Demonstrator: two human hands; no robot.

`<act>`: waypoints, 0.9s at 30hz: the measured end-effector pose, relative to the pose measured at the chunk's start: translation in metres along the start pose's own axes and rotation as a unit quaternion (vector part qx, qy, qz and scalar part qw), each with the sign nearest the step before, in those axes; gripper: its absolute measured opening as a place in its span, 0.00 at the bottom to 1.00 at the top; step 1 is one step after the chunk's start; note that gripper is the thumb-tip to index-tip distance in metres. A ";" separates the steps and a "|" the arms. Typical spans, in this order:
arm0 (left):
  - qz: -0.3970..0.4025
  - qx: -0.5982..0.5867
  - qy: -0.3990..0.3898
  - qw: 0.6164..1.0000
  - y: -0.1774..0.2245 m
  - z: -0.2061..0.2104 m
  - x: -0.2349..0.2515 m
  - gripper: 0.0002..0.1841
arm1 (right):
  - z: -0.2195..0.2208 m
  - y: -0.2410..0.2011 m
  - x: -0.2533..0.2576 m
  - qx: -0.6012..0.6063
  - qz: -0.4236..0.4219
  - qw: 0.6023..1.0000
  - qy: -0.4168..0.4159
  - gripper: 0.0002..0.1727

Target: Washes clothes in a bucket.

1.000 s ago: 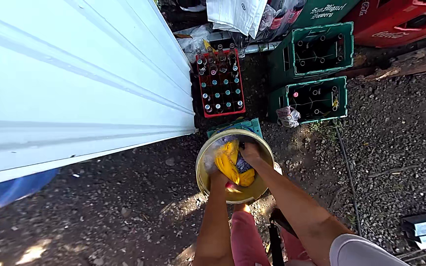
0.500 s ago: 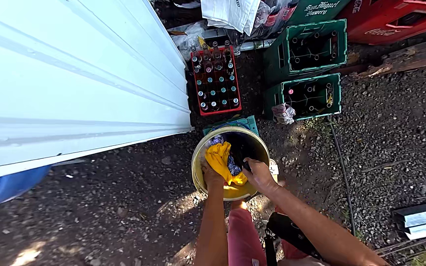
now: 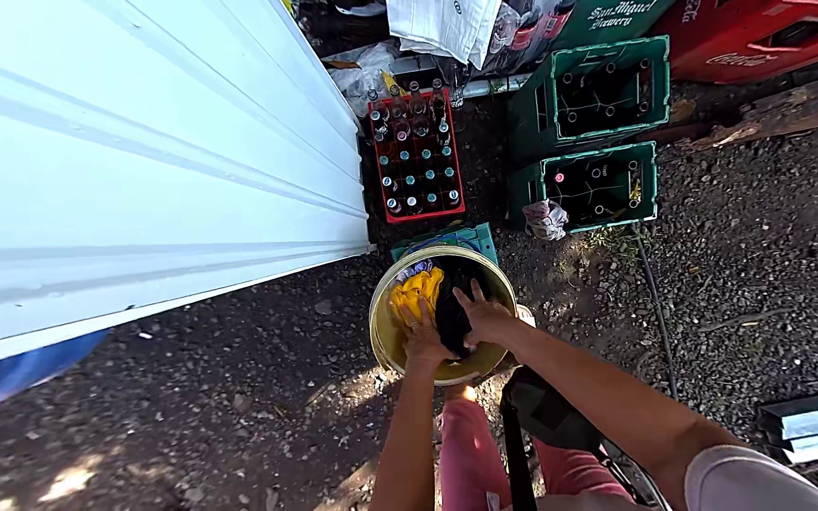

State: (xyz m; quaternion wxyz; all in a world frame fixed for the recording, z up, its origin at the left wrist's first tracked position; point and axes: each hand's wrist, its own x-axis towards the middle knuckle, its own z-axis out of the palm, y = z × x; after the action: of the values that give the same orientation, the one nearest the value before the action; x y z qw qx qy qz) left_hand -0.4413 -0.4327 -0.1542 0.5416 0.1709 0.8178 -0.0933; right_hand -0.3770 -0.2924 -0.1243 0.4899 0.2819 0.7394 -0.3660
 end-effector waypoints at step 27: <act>-0.027 0.064 -0.053 0.996 0.010 0.025 0.023 0.28 | 0.066 -0.009 0.054 -0.040 0.129 0.991 -0.017 0.27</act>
State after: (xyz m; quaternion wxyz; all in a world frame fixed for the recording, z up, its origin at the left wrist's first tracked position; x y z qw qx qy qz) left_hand -0.4238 -0.4275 -0.1845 0.5692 0.1782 0.7847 -0.1686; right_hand -0.3692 -0.3479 -0.1893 0.5563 0.3486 0.7026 -0.2745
